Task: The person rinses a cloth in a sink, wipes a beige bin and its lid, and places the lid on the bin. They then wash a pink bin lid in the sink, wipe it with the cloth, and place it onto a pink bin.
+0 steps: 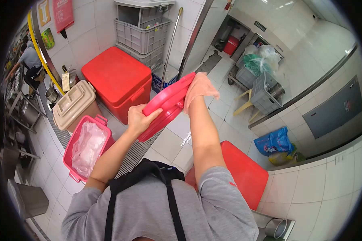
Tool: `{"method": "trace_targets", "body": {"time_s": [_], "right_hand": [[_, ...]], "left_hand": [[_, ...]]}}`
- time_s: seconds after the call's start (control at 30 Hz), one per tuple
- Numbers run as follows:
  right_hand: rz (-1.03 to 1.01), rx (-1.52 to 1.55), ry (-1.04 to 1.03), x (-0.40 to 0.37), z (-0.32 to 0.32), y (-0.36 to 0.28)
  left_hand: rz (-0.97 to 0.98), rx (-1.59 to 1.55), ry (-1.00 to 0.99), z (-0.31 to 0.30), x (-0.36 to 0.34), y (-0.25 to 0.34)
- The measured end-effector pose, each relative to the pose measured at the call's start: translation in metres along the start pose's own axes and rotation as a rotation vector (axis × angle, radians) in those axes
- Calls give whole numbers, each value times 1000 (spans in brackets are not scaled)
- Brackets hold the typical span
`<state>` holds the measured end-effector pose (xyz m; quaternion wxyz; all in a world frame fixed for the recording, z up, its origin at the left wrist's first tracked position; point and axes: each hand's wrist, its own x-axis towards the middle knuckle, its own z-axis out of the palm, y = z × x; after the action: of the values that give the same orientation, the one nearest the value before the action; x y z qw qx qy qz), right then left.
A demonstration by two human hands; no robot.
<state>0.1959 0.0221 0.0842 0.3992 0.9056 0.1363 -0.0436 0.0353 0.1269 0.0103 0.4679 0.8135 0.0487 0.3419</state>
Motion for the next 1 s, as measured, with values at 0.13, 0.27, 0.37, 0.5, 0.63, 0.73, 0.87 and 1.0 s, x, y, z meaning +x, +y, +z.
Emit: {"method": "trace_targets", "body": {"time_s": [0.13,0.27,0.37,0.5,0.63,0.73,0.87,1.0], "right_hand": [[95,790,907,-40,3,-41],[-104,1042,1175,-74,5,-77],[-159,1177,1018,-33,10,-40],[-15,2248,188,58,20,-18],[-143,2845,-388,41,26,-15],[-188,2880,-541,25,25,-20],[-123,1460,440,-12,-7,-31],[-52,1335,385,-16,-31,-38]], "left_hand": [[-208,152,41,8,22,-16],[-193,225,69,22,27,-37],[-109,220,-37,2,25,-17],[65,-3,-36,-29,8,5],[-92,-451,-175,-81,-9,-42],[-460,-1119,-534,-112,12,-50],[-270,-171,-772,-86,71,23],[-255,-76,-237,-7,77,-15]]}}
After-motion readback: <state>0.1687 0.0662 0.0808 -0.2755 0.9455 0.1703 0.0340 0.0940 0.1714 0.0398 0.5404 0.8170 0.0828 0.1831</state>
